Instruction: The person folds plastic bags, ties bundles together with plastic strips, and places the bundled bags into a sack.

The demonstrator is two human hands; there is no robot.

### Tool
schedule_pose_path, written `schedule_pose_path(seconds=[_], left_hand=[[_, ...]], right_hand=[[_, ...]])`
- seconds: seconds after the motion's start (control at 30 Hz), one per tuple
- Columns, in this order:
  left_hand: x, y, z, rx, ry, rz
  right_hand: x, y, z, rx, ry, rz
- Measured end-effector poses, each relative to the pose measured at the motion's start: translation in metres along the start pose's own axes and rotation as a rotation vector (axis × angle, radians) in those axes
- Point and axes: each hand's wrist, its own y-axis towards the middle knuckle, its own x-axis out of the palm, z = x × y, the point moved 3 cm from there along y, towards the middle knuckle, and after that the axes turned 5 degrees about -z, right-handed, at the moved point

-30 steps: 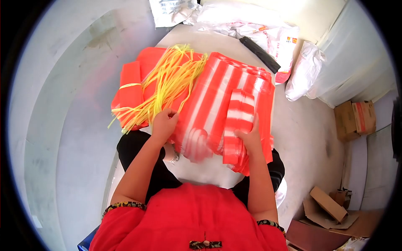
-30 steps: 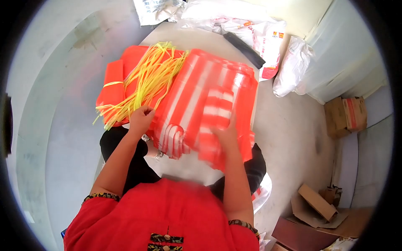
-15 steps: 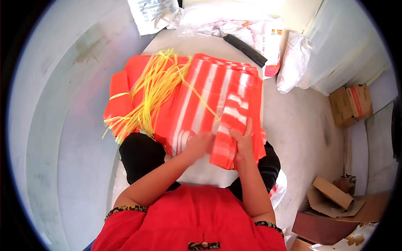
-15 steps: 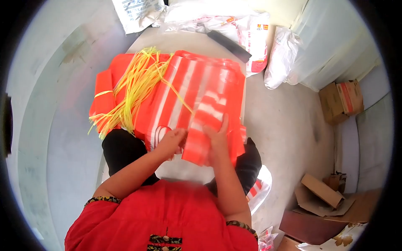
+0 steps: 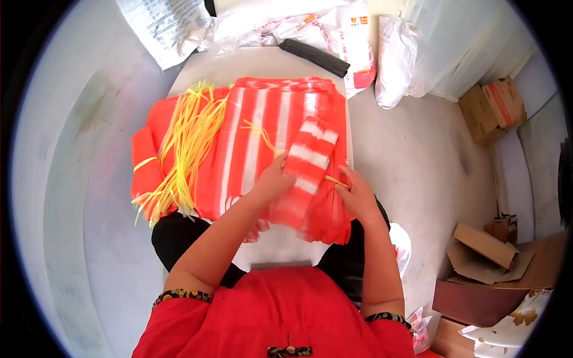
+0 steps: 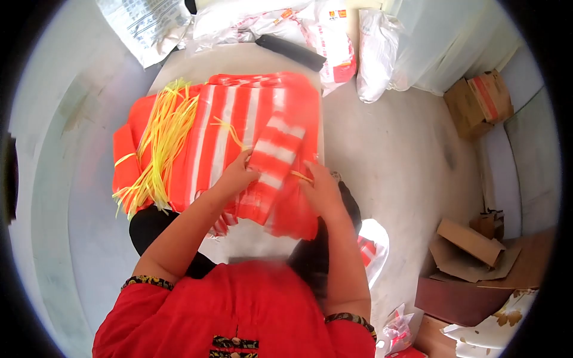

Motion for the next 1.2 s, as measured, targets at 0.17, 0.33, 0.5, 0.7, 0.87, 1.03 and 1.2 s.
schedule_pose_path(seconds=[0.17, 0.33, 0.5, 0.7, 0.87, 1.03, 1.2], left_hand=[[0.006, 0.015, -0.007, -0.031, 0.131, -0.006], [0.014, 0.004, 0.021, -0.069, 0.258, 0.023], [0.014, 0.011, 0.01, -0.074, 0.265, 0.02], [0.014, 0.01, 0.012, -0.028, 0.324, 0.017], [0.008, 0.007, 0.023, 0.014, 0.702, -0.008], [-0.013, -0.001, 0.04, 0.189, 0.992, 0.093], [-0.032, 0.007, 0.02, 0.682, 1.304, 0.337]], right_hand=[[-0.02, 0.005, 0.022, -0.04, -0.371, -0.029], [-0.037, 0.003, 0.022, 0.025, -0.513, -0.077], [-0.045, 0.005, 0.01, 0.161, -0.06, -0.143], [0.011, 0.047, -0.027, -0.229, 0.428, -0.166], [0.051, 0.07, -0.024, -0.113, 0.745, -0.265], [0.058, 0.071, -0.015, -0.144, 0.621, -0.254], [0.063, 0.073, -0.017, -0.127, 0.558, -0.229]])
